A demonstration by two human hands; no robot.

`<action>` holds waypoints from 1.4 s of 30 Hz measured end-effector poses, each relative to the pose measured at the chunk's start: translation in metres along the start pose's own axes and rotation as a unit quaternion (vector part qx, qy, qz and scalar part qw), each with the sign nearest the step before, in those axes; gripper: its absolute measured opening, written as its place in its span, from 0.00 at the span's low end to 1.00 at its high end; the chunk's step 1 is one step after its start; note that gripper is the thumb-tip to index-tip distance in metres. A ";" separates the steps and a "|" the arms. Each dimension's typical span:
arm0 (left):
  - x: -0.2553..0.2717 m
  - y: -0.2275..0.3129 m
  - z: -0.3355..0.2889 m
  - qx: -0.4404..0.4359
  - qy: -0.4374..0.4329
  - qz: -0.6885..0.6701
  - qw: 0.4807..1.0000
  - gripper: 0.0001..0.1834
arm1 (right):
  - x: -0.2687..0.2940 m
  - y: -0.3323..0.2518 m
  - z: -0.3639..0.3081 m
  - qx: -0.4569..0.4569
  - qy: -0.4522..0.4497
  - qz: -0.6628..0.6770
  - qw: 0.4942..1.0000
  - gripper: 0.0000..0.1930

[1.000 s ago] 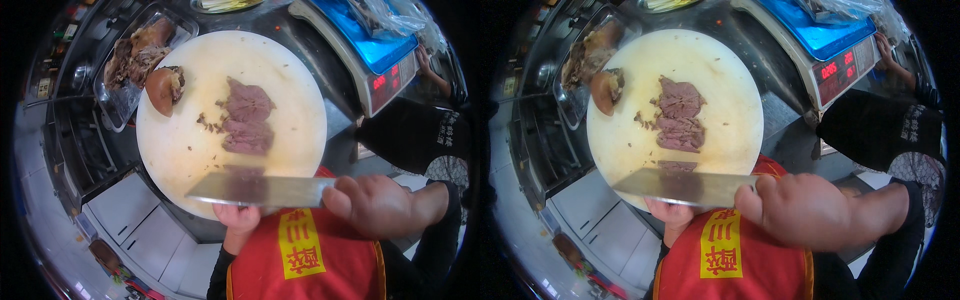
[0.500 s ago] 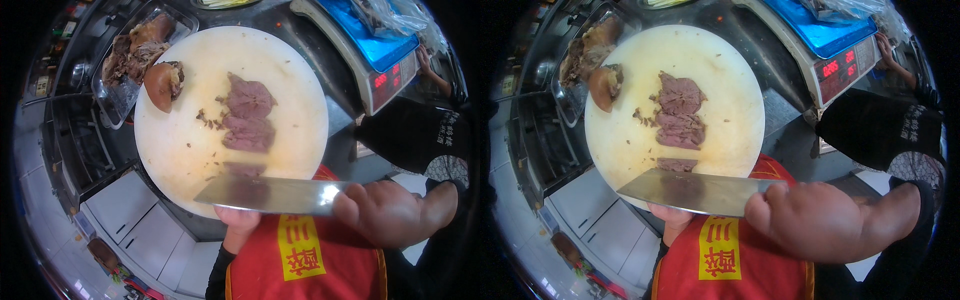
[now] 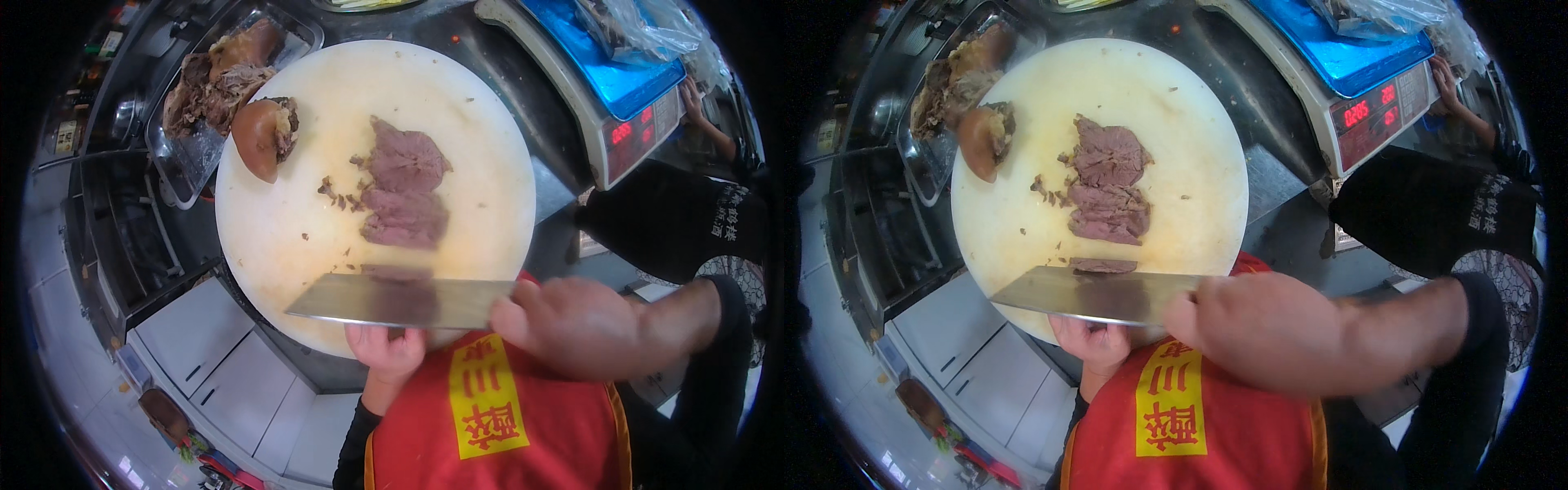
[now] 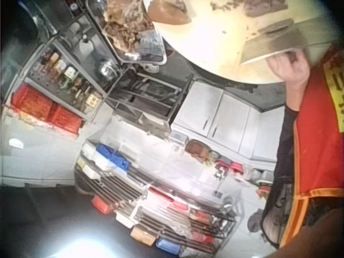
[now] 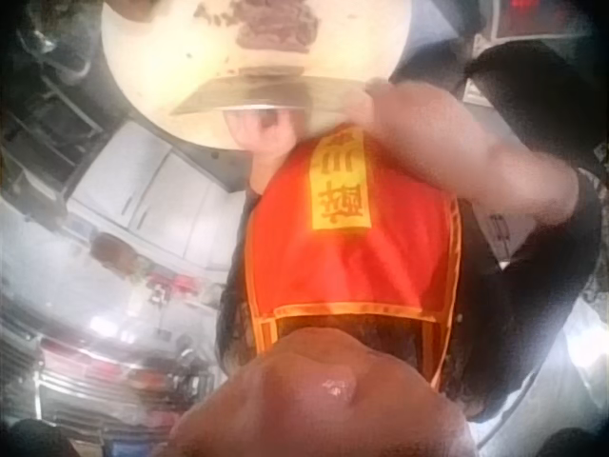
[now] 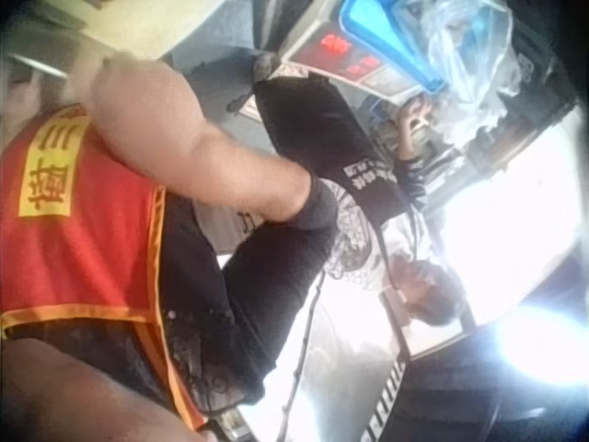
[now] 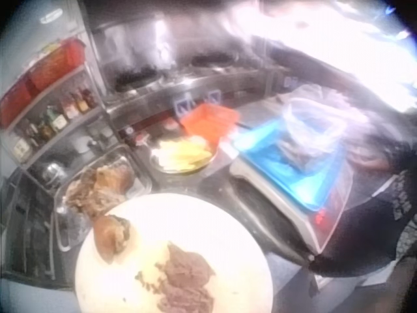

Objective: The person slices cooked meat on a round cutting board using a cleaver, then places portions into plastic bags on a digital scale. The person repeats slicing and bagging multiple times.

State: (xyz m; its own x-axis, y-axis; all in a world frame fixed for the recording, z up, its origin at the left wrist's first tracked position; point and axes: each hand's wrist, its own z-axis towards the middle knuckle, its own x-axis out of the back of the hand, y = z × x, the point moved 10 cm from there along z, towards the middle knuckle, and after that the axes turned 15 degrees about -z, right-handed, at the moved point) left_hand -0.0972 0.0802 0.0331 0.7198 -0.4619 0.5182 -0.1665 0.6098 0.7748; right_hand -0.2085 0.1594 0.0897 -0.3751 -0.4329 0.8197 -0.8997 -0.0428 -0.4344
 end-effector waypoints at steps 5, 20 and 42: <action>-0.002 0.000 0.002 0.000 -0.020 -0.006 1.000 0.19 | -0.011 0.009 -0.002 -0.029 -0.016 0.030 0.999 0.09; -0.001 0.001 0.005 0.018 -0.013 -0.057 0.998 0.13 | -0.025 0.007 0.036 -0.011 0.021 0.032 0.999 0.08; -0.017 -0.047 -0.034 0.187 -0.031 -0.328 0.925 0.22 | 0.002 -0.006 -0.045 -0.026 -0.002 -0.070 0.997 0.15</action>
State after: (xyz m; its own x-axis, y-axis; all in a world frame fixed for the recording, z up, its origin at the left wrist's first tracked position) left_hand -0.0789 0.0813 -0.0243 0.7106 -0.6967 -0.0983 0.0640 -0.0751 0.9951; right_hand -0.2140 0.1991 0.1107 -0.2437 -0.4298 0.8694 -0.9537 -0.0568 -0.2953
